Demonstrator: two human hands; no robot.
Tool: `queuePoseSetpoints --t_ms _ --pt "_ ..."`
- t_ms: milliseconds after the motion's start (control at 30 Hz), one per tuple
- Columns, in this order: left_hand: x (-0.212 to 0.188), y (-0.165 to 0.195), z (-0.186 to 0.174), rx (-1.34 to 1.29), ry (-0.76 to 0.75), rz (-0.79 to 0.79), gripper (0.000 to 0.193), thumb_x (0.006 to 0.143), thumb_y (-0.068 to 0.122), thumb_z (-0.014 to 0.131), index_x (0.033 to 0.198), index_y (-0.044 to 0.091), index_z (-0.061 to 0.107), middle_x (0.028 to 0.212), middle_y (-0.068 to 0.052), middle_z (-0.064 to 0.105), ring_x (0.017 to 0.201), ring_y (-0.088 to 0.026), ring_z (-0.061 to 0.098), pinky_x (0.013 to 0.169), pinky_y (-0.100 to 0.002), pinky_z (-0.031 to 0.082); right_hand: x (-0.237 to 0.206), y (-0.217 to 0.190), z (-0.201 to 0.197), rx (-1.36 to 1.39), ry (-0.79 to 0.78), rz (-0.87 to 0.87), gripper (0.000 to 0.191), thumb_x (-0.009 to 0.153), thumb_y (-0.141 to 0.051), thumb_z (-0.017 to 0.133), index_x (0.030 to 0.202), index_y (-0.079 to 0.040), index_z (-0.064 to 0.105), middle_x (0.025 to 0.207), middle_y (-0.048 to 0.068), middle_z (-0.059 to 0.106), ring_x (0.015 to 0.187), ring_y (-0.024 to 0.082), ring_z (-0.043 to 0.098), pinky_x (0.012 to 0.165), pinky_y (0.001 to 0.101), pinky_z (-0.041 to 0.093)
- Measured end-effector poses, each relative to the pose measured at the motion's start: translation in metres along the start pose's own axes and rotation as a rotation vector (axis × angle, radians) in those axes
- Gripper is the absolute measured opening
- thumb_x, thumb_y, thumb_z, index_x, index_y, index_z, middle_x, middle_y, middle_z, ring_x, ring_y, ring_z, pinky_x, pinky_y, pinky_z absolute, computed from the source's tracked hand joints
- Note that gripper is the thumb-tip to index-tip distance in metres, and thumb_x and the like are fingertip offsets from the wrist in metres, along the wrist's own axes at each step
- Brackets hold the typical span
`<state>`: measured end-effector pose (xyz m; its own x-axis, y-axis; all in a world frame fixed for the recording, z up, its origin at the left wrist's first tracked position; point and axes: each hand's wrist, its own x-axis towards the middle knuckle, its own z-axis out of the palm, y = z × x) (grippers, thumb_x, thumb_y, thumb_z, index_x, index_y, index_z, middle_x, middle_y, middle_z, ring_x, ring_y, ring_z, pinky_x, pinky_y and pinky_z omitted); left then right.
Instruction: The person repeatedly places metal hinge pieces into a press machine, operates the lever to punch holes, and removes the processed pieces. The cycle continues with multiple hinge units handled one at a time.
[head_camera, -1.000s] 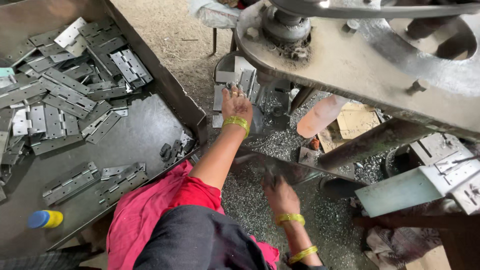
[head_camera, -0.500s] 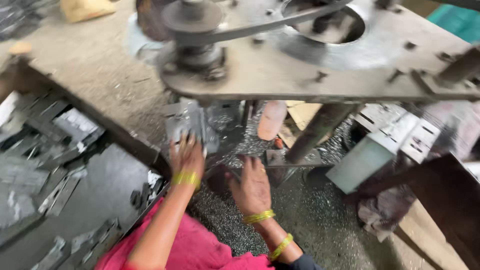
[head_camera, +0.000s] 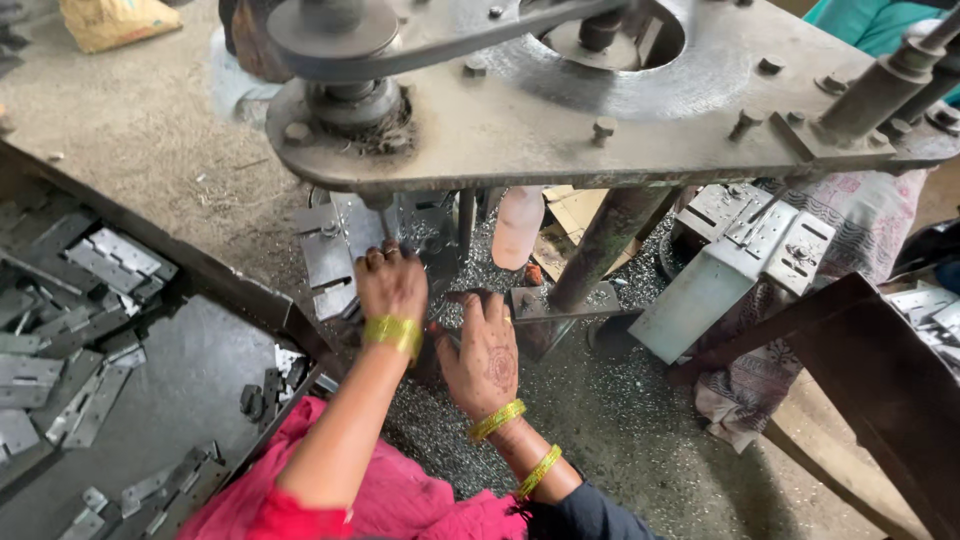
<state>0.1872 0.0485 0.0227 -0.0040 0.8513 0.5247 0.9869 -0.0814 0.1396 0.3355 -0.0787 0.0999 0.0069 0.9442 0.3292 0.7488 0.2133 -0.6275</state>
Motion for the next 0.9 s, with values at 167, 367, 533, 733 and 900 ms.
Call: queuePoseSetpoints --t_ms 167,367,533,733,900 --pt "-0.016 -0.022 0.037 0.009 -0.093 -0.209 0.027 0.109 0.02 0.048 0.111 0.006 0.071 0.131 -0.019 0.068 0.119 -0.033 0.066 0.1 -0.045 0.052 0.001 0.013 0.006 0.04 0.128 -0.084 0.042 0.084 -0.022 0.075 0.119 -0.003 0.06 0.119 0.023 0.058 0.11 0.046 0.059 0.09 0.0519 0.048" --pt "-0.052 -0.04 0.045 0.244 -0.24 -0.128 0.043 0.093 0.016 0.05 0.132 -0.001 0.056 0.143 -0.018 0.056 0.135 -0.029 0.05 0.104 -0.048 0.039 0.002 0.017 0.017 -0.116 0.099 -0.167 0.045 0.087 -0.026 0.075 0.124 -0.004 0.061 0.121 0.024 0.06 0.111 0.045 0.058 0.091 0.052 0.049" --pt "-0.029 -0.012 0.033 0.117 -0.4 -0.159 0.046 0.098 0.017 0.046 0.138 -0.002 0.056 0.154 -0.017 0.047 0.146 -0.028 0.038 0.116 -0.048 0.026 0.005 0.022 0.021 -0.124 -0.039 -0.103 0.039 0.09 -0.03 0.072 0.123 -0.011 0.064 0.119 0.016 0.064 0.114 0.038 0.06 0.09 0.0502 0.05" --pt "-0.013 -0.008 0.001 0.118 -0.475 -0.186 0.038 0.097 0.018 0.051 0.127 0.004 0.068 0.15 -0.015 0.053 0.146 -0.028 0.038 0.118 -0.046 0.026 -0.016 0.081 0.057 -0.288 -0.208 0.135 0.066 0.093 -0.044 0.07 0.141 -0.004 0.047 0.114 0.023 0.067 0.098 0.041 0.07 0.083 0.0512 0.054" --pt "-0.022 -0.009 -0.015 0.101 -0.341 -0.167 0.042 0.086 0.022 0.059 0.121 0.002 0.07 0.14 -0.016 0.058 0.138 -0.03 0.042 0.111 -0.047 0.029 -0.061 0.137 0.092 -0.392 -0.52 0.237 0.046 0.098 -0.048 0.054 0.126 -0.011 0.057 0.104 0.025 0.075 0.099 0.044 0.071 0.086 0.0554 0.054"
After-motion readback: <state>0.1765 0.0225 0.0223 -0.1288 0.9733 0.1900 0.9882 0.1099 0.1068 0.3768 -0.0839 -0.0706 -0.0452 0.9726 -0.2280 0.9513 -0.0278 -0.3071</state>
